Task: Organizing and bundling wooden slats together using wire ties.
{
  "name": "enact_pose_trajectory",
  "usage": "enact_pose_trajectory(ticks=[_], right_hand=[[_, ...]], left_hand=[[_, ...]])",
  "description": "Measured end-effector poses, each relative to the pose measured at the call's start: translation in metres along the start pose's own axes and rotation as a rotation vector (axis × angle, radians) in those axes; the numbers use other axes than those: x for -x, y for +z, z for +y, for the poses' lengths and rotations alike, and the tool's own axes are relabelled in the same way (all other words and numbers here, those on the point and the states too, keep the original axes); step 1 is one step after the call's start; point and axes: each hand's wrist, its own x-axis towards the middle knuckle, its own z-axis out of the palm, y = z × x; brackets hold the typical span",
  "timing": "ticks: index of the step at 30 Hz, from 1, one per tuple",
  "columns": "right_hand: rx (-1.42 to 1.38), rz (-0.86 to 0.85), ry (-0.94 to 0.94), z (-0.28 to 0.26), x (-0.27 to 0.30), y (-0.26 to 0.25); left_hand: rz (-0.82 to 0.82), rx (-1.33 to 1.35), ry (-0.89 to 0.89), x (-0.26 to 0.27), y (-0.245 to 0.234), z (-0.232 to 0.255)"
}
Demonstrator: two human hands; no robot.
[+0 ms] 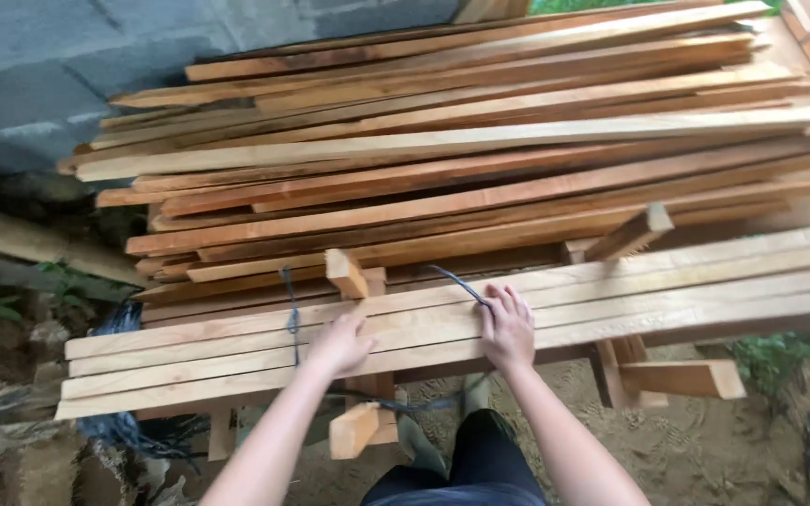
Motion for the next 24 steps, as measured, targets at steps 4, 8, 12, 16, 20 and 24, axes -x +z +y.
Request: enact_pose_trajectory(ticks=[4,8,12,16,20,24], right_hand=[[-0.223,0.135,-0.017,0.039,0.015,-0.001],[-1.295,0.124,0.875,0.074,0.044,-0.04],[-1.24,-0.127,1.301,0.126,0.066,-0.068],[-1.089,-0.31,1.384,0.158,0.048,-0.068],[-1.201,-0.43,1.439,0.177,0.04,-0.052],[-1.38,-0.437,1.507,0.16,0.017,-0.064]], left_hand=[[-0.035,0.004,0.091,-0.003,-0.021,0.082],[-0.013,-0.096,0.224,-0.025,-0.009,0.174],[0.041,-0.125,0.29,-0.07,0.026,0.248],[-0.009,-0.154,0.274,-0.109,0.06,0.298],[-0.104,-0.178,0.148,-0.12,0.059,0.33],[-0.137,-0.164,0.071,-0.111,0.045,0.344]])
